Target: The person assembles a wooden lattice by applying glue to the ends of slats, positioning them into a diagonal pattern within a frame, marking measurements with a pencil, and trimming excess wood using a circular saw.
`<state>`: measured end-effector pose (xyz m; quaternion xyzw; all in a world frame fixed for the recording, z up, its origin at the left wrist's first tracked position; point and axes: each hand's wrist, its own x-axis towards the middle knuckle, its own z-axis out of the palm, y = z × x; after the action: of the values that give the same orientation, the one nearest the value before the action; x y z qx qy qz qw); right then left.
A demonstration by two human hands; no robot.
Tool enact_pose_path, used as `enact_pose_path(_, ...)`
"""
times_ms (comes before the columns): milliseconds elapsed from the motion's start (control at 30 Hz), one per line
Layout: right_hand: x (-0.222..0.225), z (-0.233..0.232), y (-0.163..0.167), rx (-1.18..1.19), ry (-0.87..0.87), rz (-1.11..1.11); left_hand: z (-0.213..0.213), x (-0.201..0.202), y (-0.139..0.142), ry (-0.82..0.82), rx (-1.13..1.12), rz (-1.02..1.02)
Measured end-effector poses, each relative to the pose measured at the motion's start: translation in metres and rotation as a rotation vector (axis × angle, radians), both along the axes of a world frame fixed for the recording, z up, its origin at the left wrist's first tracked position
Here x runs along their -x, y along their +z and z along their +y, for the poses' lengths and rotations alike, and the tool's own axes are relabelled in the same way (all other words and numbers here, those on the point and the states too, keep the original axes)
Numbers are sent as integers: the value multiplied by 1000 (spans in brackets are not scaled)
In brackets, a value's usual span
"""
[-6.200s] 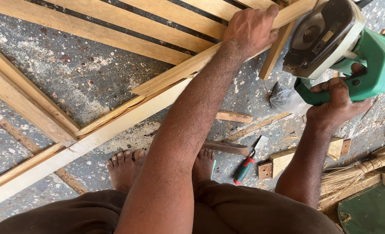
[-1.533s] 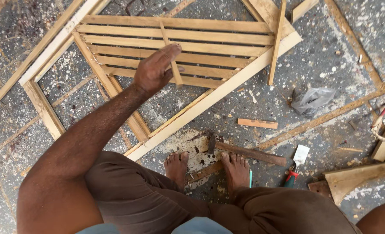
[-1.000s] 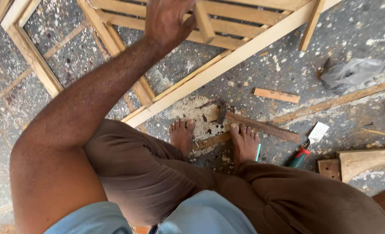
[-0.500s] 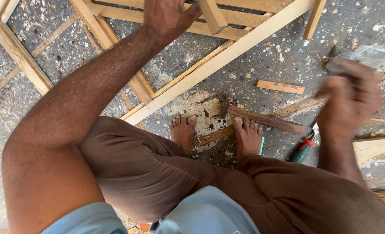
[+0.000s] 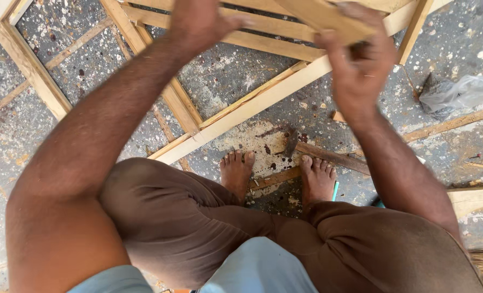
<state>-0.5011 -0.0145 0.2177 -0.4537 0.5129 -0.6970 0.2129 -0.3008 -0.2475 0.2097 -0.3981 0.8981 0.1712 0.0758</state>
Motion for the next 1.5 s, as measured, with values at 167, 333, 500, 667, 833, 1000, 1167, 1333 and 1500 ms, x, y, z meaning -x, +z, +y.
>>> enact_pose_path(167,15,34,-26,30,-21,-531,6,-68,-2,-365,420,281)
enact_pose_path(333,-37,47,-62,-159,35,-803,51,-72,-86,-372,208,462)
enact_pose_path(500,-63,49,-84,-321,102,-874,43,-89,-136,-439,175,479)
enact_pose_path(667,-64,51,-107,-398,71,-694,23,-105,-149,-449,150,452)
enact_pose_path(833,-68,41,-128,-454,70,-629,10,-105,-152,-431,59,485)
enact_pose_path(1000,-70,26,-135,-464,70,-591,3,-112,-148,-414,106,498)
enact_pose_path(1167,-70,16,-135,-545,62,-505,2,-117,-148,-437,241,649)
enact_pose_path(1333,-55,24,-137,-617,46,-332,3,-117,-157,-359,9,606)
enact_pose_path(1500,-34,47,-145,-615,-61,-218,7,-112,-157,-303,-20,495)
